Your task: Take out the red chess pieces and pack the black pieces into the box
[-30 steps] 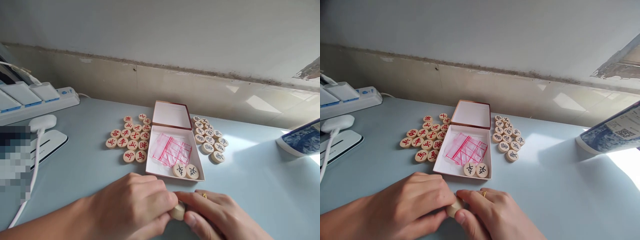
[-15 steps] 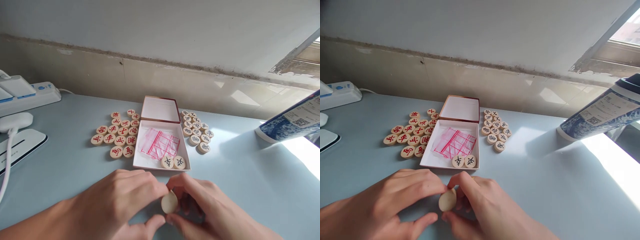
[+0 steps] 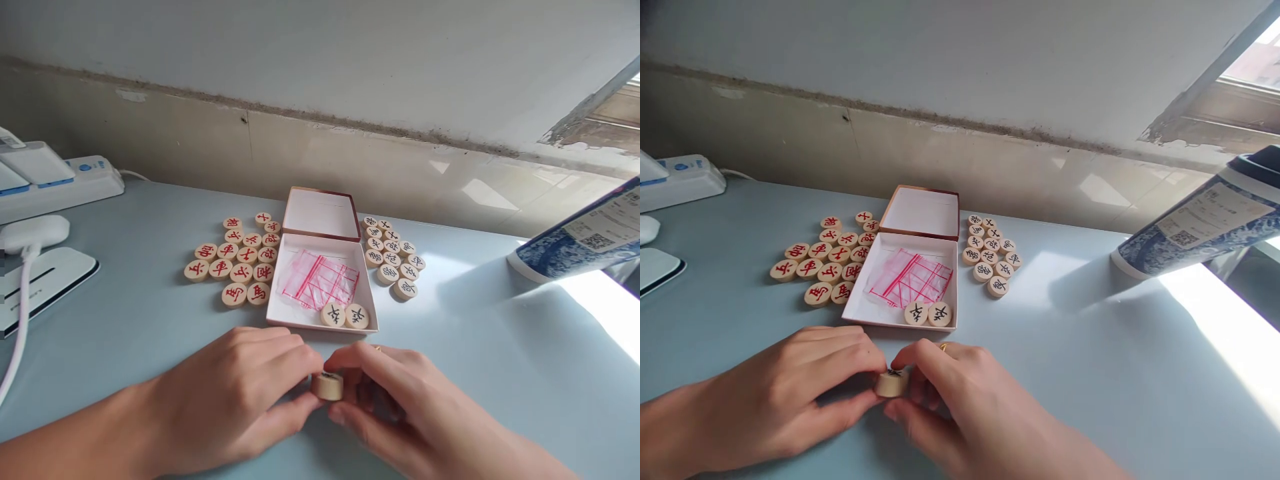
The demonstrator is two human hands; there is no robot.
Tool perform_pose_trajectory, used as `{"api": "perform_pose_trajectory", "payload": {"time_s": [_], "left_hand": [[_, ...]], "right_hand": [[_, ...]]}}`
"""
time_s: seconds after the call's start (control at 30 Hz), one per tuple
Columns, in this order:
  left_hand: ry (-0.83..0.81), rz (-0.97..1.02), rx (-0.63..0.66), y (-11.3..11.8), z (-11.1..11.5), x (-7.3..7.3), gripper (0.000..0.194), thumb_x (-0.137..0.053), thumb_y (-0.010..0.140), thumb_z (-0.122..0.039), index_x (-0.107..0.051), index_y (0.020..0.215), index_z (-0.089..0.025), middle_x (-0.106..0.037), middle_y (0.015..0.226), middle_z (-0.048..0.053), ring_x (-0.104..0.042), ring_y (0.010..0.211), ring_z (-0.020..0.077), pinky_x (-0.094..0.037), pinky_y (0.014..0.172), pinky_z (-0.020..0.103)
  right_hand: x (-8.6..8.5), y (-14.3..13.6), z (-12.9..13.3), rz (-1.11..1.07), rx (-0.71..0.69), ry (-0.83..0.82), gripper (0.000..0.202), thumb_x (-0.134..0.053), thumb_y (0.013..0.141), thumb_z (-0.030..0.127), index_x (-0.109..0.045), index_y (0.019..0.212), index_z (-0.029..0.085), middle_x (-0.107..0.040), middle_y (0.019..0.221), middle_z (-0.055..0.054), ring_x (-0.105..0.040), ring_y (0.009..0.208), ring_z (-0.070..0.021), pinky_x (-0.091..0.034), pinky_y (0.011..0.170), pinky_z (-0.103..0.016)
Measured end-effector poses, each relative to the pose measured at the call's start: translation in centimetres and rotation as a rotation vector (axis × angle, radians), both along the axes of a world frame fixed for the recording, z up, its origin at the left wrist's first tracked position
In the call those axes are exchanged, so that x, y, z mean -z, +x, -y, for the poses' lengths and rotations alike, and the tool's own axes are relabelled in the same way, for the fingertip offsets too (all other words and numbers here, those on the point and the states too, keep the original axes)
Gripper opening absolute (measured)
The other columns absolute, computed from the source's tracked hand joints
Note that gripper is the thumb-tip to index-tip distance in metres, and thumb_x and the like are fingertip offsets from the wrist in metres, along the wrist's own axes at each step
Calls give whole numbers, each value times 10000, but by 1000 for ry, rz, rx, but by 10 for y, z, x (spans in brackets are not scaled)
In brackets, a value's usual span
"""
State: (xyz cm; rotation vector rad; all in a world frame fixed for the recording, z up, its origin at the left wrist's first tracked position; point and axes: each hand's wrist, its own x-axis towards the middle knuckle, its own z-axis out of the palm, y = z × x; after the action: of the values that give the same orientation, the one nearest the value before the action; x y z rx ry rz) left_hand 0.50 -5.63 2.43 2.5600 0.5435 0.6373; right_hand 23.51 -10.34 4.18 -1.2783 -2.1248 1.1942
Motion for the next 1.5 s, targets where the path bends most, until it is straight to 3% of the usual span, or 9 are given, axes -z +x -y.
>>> {"api": "perform_pose_trajectory", "payload": {"time_s": [0.17,0.33,0.5,0.83,1.07,1.23,1.37,1.5], "left_hand": [[110,-9,26,-1,0,0,135,-423,1043,-160,-534,972,-191,-628,787,-24,-606,667,134,-430,617,259],[139,19,20,-1,0,-1,96,-459,1026,-150,-523,972,-197,-633,770,-30,-592,637,125,-401,588,257],[203,9,54,-1,1,0,112,-451,1034,-135,-532,979,-191,-668,799,-22,-616,666,129,-408,608,266],[145,10,45,-1,-1,-2,103,-498,1059,-261,-544,1089,-174,-691,852,-1,-655,716,148,-463,634,265],[55,70,-47,1,-1,4,92,-506,1074,-260,-564,1106,-196,-715,936,-18,-707,827,125,-496,743,235],[-42,67,-78,-1,0,6,98,-575,1040,-259,-584,1129,-220,-718,990,-24,-704,844,118,-501,765,216],[-42,77,-49,-1,-1,5,32,-588,1007,-199,-591,1038,-207,-697,896,-28,-678,770,118,-480,705,219],[-38,67,-50,0,-1,3,122,-535,916,-81,-541,907,-202,-620,765,-58,-601,656,94,-423,618,212]], "right_hand": [[-2,3,-2,-21,-20,-65,248,-529,1034,397,-624,966,178,-646,778,20,-511,615,-82,-405,552,-211],[-4,2,1,88,-24,-32,353,-450,1056,461,-616,914,184,-631,794,5,-500,626,-98,-404,572,-242],[-6,0,0,97,-40,-66,253,-500,1033,386,-639,1006,177,-593,722,35,-467,590,-88,-382,534,-229],[-3,1,-1,45,-28,13,62,-582,944,217,-579,997,185,-545,658,67,-457,542,-73,-376,496,-193],[-2,3,0,46,-37,97,156,-539,942,124,-577,1080,184,-511,670,74,-425,538,-76,-367,504,-201],[-3,1,-1,15,-69,169,207,-498,974,111,-573,1153,184,-643,842,16,-548,671,-91,-445,625,-209],[-2,2,-1,29,-59,145,161,-526,954,106,-550,1088,191,-621,791,41,-510,627,-82,-427,589,-197],[-2,2,0,13,-27,83,158,-537,962,126,-523,1098,207,-572,709,82,-431,545,-67,-386,530,-186]]}}
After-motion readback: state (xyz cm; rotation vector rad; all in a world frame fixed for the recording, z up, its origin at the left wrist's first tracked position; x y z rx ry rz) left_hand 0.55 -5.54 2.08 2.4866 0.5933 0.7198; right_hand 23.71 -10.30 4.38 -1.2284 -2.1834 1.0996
